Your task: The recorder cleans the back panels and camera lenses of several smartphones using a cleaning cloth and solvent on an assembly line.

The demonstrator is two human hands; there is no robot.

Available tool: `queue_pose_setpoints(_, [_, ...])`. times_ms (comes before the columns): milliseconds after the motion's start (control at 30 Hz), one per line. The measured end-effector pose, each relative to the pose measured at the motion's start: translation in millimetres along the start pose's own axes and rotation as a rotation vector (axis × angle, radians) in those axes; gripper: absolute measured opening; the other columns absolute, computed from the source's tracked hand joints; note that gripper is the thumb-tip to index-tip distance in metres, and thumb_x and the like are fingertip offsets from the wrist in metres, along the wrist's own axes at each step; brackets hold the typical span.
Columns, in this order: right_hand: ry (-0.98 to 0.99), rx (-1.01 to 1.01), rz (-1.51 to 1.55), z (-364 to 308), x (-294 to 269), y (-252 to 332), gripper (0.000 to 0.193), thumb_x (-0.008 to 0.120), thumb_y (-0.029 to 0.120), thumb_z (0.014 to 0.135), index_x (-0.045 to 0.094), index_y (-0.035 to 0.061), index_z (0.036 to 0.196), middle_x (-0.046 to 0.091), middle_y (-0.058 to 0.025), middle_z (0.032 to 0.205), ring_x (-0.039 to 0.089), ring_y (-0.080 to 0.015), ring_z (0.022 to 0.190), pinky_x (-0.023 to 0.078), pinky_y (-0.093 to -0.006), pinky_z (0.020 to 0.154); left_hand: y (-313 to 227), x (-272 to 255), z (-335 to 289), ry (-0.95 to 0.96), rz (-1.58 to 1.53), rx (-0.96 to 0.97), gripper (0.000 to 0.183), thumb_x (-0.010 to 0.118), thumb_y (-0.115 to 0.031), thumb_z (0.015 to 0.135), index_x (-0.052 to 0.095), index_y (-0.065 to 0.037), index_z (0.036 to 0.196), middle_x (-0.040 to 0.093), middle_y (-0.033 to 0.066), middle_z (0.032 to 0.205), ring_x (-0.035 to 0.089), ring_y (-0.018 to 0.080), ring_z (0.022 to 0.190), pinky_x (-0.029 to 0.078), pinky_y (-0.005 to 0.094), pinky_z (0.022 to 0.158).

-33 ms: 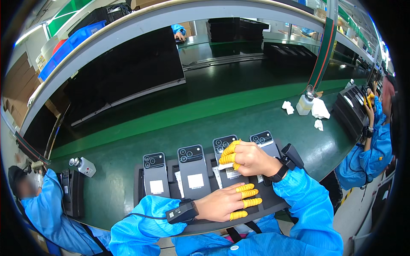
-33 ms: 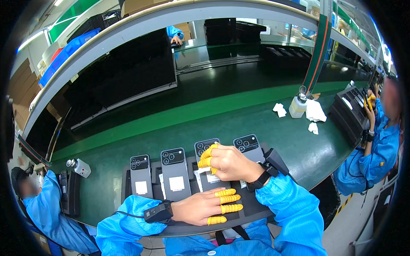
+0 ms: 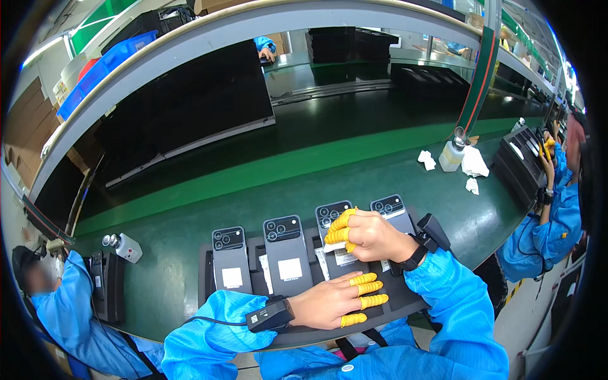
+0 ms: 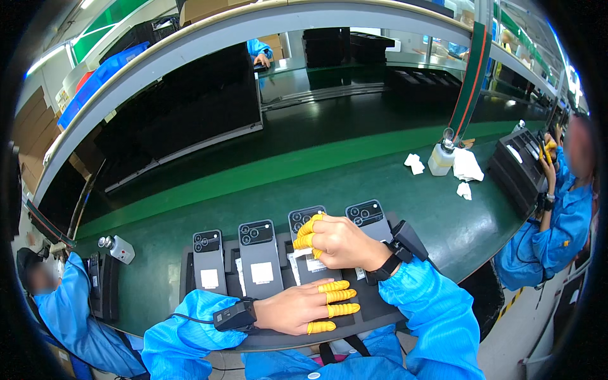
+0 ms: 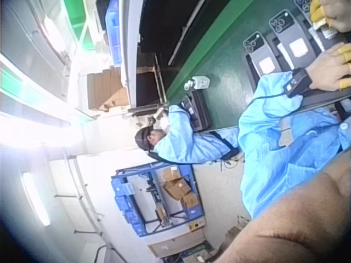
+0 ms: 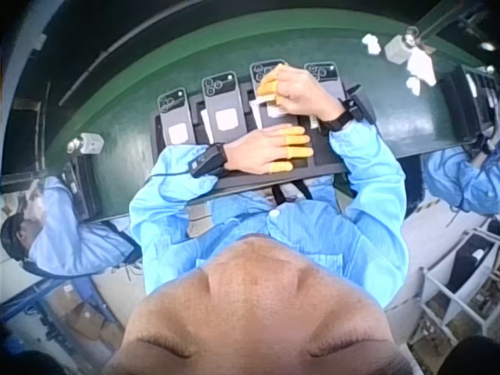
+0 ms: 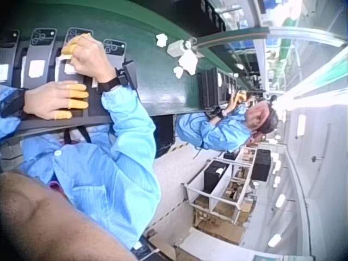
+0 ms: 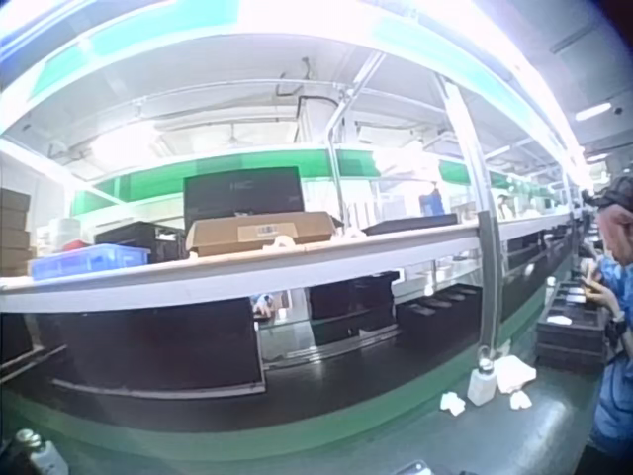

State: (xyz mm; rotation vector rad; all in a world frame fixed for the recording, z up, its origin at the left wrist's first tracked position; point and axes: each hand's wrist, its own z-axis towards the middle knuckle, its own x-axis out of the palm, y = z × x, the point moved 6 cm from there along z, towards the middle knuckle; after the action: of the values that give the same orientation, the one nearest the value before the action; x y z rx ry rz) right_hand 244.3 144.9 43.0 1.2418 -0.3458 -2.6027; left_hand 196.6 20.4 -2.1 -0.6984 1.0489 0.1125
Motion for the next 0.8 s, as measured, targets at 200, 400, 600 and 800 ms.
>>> queue_pose_setpoints(200, [-0.095,-0.025,-0.108,4.9,-24.2,7.6,0.045,0.062,-0.008,0.059,0.076,0.0073,0.099,0.072,-0.0088,0.097,0.069,-0.0286,0.091,0.057,-0.0388,0.080,2.8,2.3,-1.5,0.046,-0.001,-0.014,0.053,0.051,-0.035,0.102,0.042,-0.015,0.150,0.042,0.0173,0.152,0.038,0.0382,0.142,0.027,0.0492,0.121])
queue_pose_setpoints(400, [-0.144,0.004,-0.182,2.4,-59.8,4.9,0.035,0.066,-0.007,0.067,0.075,0.0052,0.098,0.070,-0.0096,0.092,0.067,-0.0287,0.087,0.057,-0.0385,0.076,1.1,-2.8,1.2,0.059,-0.015,-0.020,0.051,0.052,-0.034,0.102,0.044,-0.016,0.149,0.043,0.0171,0.151,0.038,0.0370,0.142,0.029,0.0489,0.120])
queue_pose_setpoints(600, [-0.197,0.123,-0.278,-18.5,-87.3,-18.3,0.042,0.062,-0.010,0.057,0.077,0.0052,0.094,0.072,-0.0095,0.093,0.068,-0.0286,0.086,0.057,-0.0372,0.076,2.4,-0.3,0.1,0.080,0.019,-0.050,0.052,0.055,-0.034,0.101,0.046,-0.015,0.148,0.045,0.0158,0.150,0.039,0.0354,0.142,0.030,0.0479,0.120])
queue_pose_setpoints(800, [-0.235,0.189,-0.260,-32.4,-99.4,-34.1,0.033,0.065,-0.006,0.068,0.077,0.0071,0.095,0.072,-0.0104,0.093,0.067,-0.0294,0.086,0.055,-0.0380,0.078,1.3,-25.4,15.5,0.000,0.068,-0.012,0.048,0.057,-0.034,0.099,0.054,-0.010,0.141,0.050,0.0162,0.146,0.045,0.0348,0.138,0.034,0.0475,0.118])
